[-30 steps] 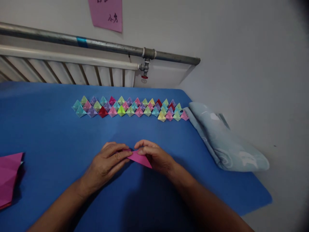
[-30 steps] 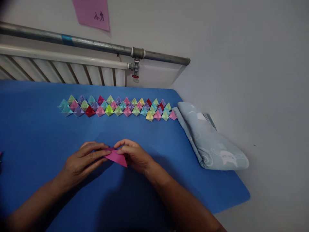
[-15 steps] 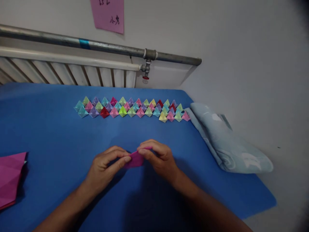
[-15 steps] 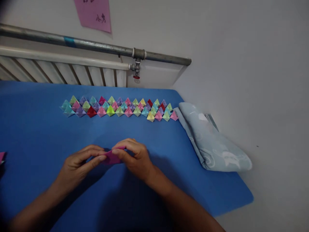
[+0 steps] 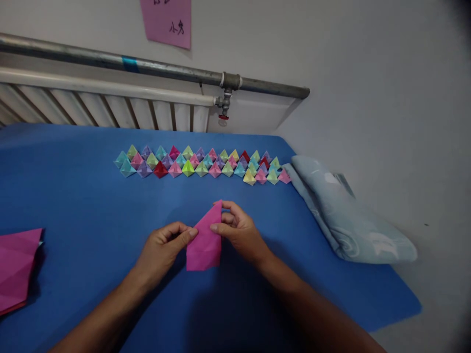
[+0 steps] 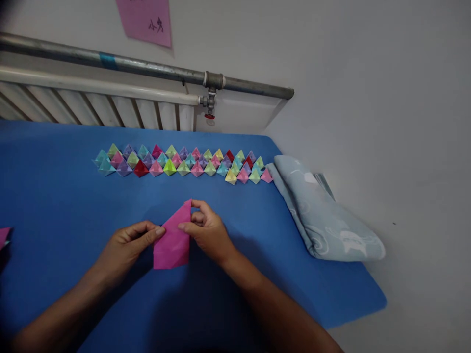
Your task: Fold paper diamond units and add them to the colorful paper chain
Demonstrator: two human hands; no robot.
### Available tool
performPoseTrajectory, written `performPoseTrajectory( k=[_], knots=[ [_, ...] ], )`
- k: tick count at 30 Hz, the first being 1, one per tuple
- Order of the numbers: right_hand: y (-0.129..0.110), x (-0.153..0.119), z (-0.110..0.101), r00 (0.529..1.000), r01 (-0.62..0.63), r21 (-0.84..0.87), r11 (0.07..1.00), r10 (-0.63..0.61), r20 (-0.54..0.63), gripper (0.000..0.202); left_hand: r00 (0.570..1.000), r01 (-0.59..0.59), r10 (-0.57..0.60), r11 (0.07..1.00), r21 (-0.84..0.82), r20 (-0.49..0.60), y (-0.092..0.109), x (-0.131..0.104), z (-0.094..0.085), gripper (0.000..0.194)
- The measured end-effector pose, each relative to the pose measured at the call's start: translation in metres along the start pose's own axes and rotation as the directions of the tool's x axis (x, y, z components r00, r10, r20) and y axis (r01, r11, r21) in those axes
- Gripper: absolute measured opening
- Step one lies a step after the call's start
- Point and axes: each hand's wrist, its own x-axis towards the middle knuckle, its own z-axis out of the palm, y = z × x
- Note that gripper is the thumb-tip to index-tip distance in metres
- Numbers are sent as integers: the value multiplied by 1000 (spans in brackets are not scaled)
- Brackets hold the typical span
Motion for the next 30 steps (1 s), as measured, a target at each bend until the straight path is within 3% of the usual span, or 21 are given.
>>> performPoseTrajectory(
  k=[4, 7, 10, 12, 14, 16, 20, 24, 30],
  knots=[
    [-2, 1, -2, 1000, 5, -6, 1000, -5, -20, 62, 999, -31, 31, 999, 22, 15, 2, 1, -3, 35],
    [-2, 3, -6, 999, -52, -38, 998, 51, -18, 64, 982, -178, 186, 971, 160, -36, 3, 1, -8, 27],
    [3, 7, -8, 994, -110, -111, 988, 111, 4, 67, 887, -414, 460, 837, 357, -50, 1, 2, -11, 14],
    [9, 11, -7, 992, -118, -184, 976, 126, 33, 66, 801, -559, 595, 706, 434, 64, -3, 3, -10, 13],
    [16, 15, -5, 993, -95, -271, 958, 111, 42, 62, 736, -652, 649, 602, 461, 192, -7, 4, -8, 20],
    [22, 20, -3, 997, -50, -377, 925, 69, 37, 59, 701, -693, 658, 538, 480, 274, -12, 6, -7, 25],
    [29, 29, 0, 999, 34, -534, 845, -6, 54, 57, 726, -668, 597, 494, 557, 341, -23, 12, -8, 23],
    [25, 26, -4, 999, 28, -593, 805, 0, 48, 59, 771, -623, 519, 490, 610, 370, -28, 16, -12, 22],
    [12, 4, -9, 987, 7, -657, 754, 99, 124, 56, 721, -670, 529, 366, 645, 448, -29, 15, -12, 19]
  ],
)
